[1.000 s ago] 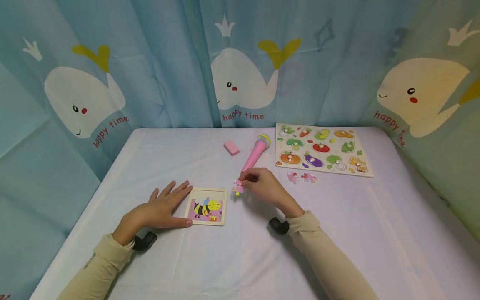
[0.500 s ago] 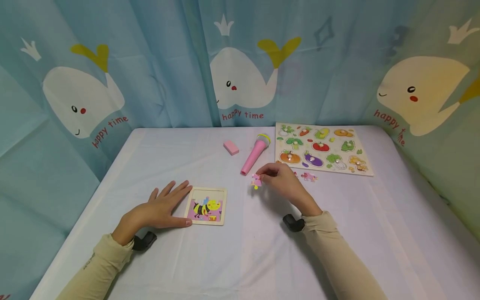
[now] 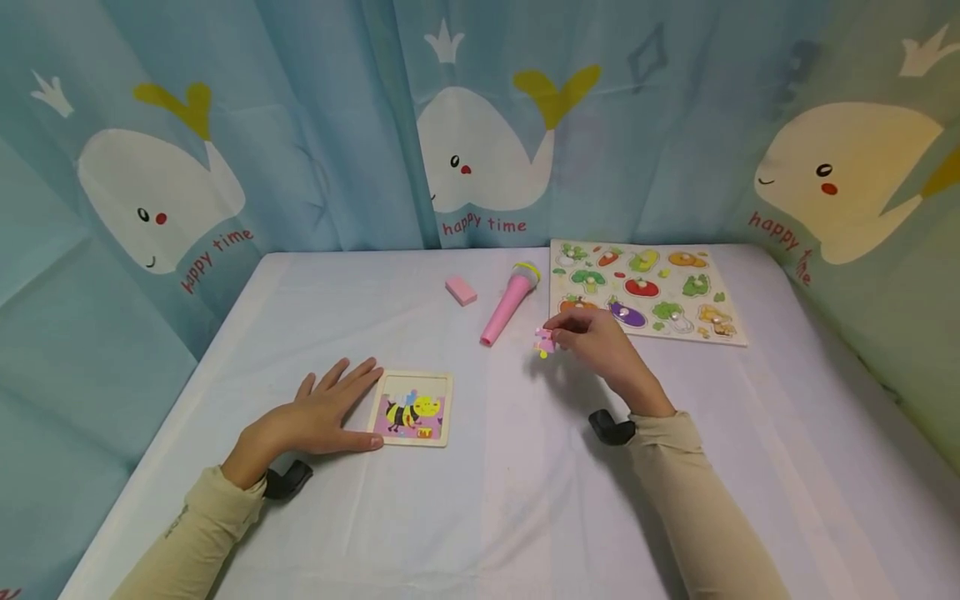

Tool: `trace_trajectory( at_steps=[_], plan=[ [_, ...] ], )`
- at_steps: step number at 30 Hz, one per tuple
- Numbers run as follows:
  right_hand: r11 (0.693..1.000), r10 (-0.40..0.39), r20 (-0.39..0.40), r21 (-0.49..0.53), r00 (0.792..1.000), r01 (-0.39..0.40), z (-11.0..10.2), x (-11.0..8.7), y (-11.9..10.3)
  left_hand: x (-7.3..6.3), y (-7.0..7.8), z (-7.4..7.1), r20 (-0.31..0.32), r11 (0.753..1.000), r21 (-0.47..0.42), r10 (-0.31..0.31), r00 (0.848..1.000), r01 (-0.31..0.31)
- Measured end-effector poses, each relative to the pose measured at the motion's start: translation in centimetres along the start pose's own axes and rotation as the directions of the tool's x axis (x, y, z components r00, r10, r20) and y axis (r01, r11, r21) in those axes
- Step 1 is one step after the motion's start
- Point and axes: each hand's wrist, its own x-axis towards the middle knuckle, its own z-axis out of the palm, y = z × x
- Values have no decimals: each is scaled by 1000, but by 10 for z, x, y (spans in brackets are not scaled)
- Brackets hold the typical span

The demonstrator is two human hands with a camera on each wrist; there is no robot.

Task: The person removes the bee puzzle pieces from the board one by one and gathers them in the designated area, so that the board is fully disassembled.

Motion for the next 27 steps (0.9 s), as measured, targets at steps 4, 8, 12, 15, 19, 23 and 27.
trace_trajectory(
  at_steps=[4, 8, 12, 15, 19, 23, 27],
  plan=[
    [1000, 27, -18, 14, 999, -27, -9, 1, 3, -1, -1, -1, -5, 1000, -1, 3, 1000, -3],
    [998, 57, -45, 34, 997, -55, -16, 1, 6, -1, -1, -1, -8, 1000, -10, 10, 1000, -10],
    [996, 92, -80, 22, 993, -90, -25, -1, 13, -1, -1, -1, -5, 1000, -18, 18, 1000, -18],
    [993, 121, -93, 17, 988, -120, -31, -1, 19, -1, -1, -1, -3, 1000, -16, 15, 1000, -15],
    [989, 150, -104, 32, 983, -148, -40, -3, 26, -1, -1, 0, -2, 1000, -4, 9, 1000, -9],
    [982, 188, -145, 20, 971, -187, -49, -3, 31, -1, -1, 0, -2, 1000, -7, 9, 1000, -9],
    [970, 237, -177, -6, 955, -242, -57, -2, 38, -1, -1, 0, -6, 1000, -9, 8, 1000, -8]
  ],
)
